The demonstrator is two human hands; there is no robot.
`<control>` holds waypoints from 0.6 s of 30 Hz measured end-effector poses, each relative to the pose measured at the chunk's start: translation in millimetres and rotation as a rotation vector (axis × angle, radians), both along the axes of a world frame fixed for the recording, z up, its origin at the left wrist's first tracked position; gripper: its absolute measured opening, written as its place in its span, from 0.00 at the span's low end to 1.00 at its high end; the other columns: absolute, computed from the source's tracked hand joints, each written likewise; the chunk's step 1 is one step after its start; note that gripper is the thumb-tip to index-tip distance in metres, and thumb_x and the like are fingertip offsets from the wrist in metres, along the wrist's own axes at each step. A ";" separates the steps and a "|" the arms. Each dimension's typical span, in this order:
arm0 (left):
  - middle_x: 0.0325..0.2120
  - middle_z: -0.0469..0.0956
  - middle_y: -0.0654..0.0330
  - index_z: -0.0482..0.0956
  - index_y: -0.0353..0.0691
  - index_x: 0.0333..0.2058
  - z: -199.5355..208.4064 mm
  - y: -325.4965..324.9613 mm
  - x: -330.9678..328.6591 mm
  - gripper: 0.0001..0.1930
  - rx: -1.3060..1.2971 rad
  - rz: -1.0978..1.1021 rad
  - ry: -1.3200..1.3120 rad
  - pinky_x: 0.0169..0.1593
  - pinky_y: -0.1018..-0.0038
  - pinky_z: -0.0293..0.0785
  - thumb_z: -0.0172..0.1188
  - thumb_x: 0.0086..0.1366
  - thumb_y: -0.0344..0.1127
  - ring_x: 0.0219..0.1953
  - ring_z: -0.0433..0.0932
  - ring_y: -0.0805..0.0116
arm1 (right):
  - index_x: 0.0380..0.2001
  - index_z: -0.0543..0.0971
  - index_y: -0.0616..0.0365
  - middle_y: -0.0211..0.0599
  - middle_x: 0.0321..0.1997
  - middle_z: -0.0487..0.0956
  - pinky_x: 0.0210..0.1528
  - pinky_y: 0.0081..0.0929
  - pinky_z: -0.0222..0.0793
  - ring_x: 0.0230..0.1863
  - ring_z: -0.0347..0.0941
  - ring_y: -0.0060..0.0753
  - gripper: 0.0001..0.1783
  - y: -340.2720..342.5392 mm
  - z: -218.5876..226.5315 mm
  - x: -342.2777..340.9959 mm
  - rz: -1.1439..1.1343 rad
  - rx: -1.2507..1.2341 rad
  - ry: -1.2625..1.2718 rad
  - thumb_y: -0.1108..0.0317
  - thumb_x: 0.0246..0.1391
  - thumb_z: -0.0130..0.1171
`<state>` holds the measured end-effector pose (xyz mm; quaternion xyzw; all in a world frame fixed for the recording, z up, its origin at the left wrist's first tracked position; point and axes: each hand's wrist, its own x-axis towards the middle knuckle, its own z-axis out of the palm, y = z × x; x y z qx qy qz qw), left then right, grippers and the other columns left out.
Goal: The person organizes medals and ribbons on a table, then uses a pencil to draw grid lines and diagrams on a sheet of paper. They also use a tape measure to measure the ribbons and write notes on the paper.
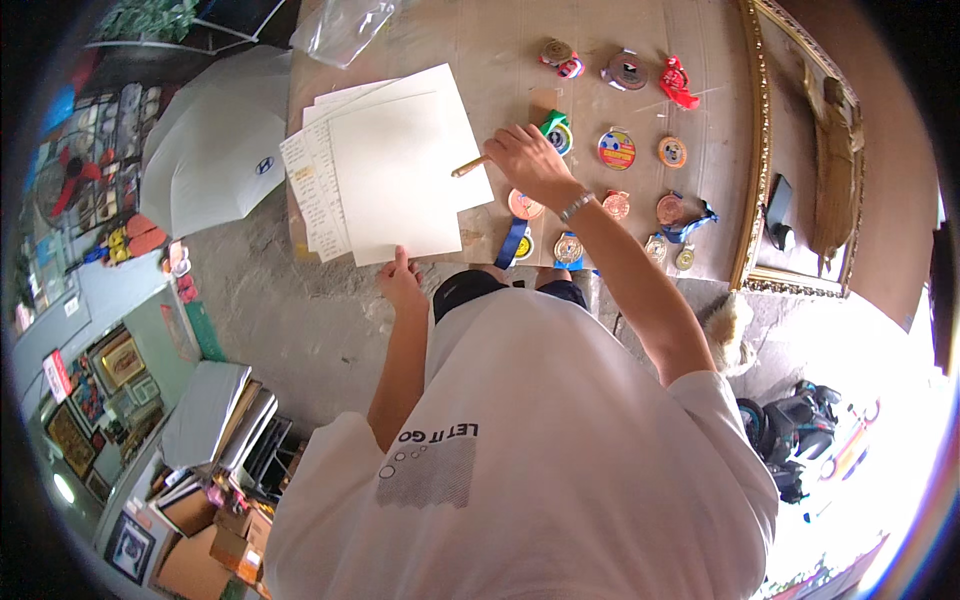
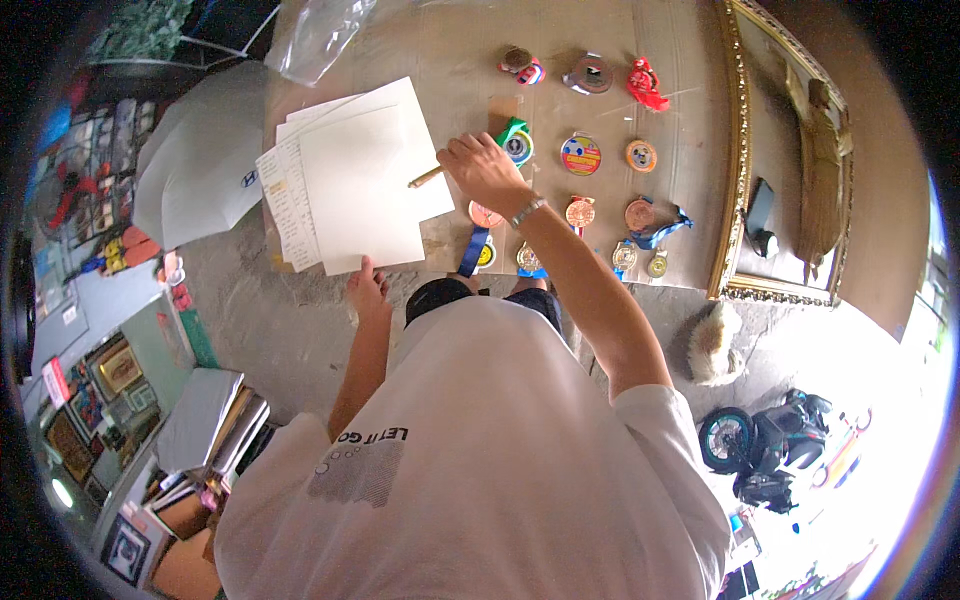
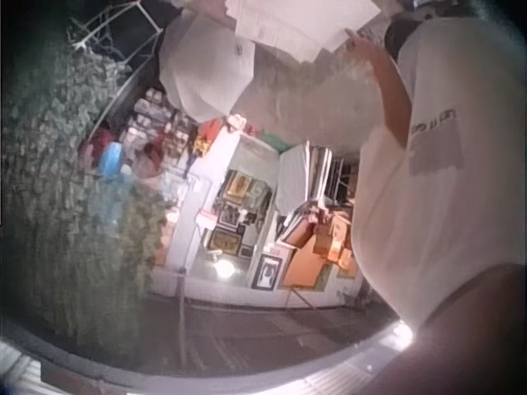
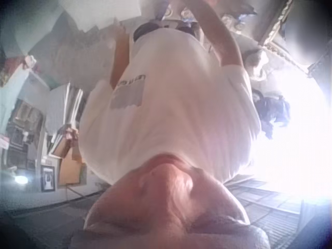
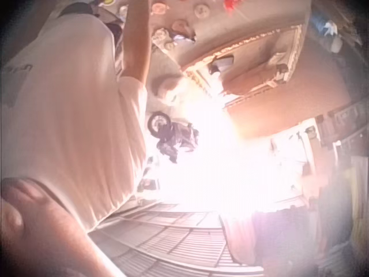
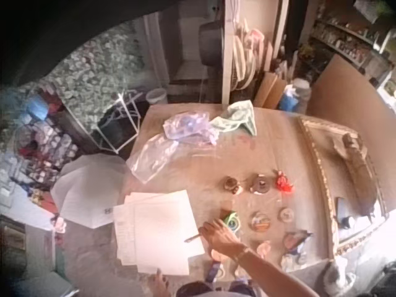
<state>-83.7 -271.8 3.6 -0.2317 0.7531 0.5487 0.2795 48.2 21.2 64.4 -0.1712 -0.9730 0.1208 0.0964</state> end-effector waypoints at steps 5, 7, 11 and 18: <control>0.21 0.74 0.67 0.69 0.46 0.25 20.3 3.4 -2.1 0.17 -0.006 0.057 -0.019 0.22 0.78 0.67 0.67 0.67 0.42 0.23 0.74 0.76 | 0.40 0.74 0.56 0.39 0.32 0.78 0.38 0.39 0.72 0.34 0.77 0.42 0.09 -36.5 48.7 55.7 -0.447 -0.556 0.343 0.71 0.58 0.61; 0.21 0.74 0.67 0.70 0.45 0.25 25.8 11.0 0.0 0.16 0.006 0.126 -0.038 0.21 0.78 0.66 0.66 0.68 0.41 0.21 0.72 0.76 | 0.41 0.73 0.57 0.38 0.30 0.76 0.33 0.33 0.70 0.29 0.75 0.37 0.10 -60.5 55.1 85.3 -0.571 -0.636 0.462 0.76 0.56 0.61; 0.19 0.71 0.68 0.69 0.46 0.22 31.5 29.2 2.4 0.17 -0.021 0.177 -0.061 0.20 0.76 0.60 0.65 0.68 0.40 0.19 0.67 0.77 | 0.40 0.69 0.58 0.28 0.29 0.71 0.32 0.22 0.67 0.28 0.66 0.18 0.07 -113.9 52.7 128.7 -0.845 -0.983 0.705 0.76 0.62 0.57; 0.22 0.71 0.68 0.70 0.44 0.29 20.1 18.7 -2.7 0.12 0.015 0.200 -0.007 0.22 0.75 0.57 0.63 0.68 0.38 0.21 0.65 0.78 | 0.45 0.76 0.62 0.34 0.33 0.80 0.39 0.24 0.72 0.35 0.76 0.24 0.07 -128.2 70.9 160.7 -0.902 -0.867 0.595 0.76 0.65 0.53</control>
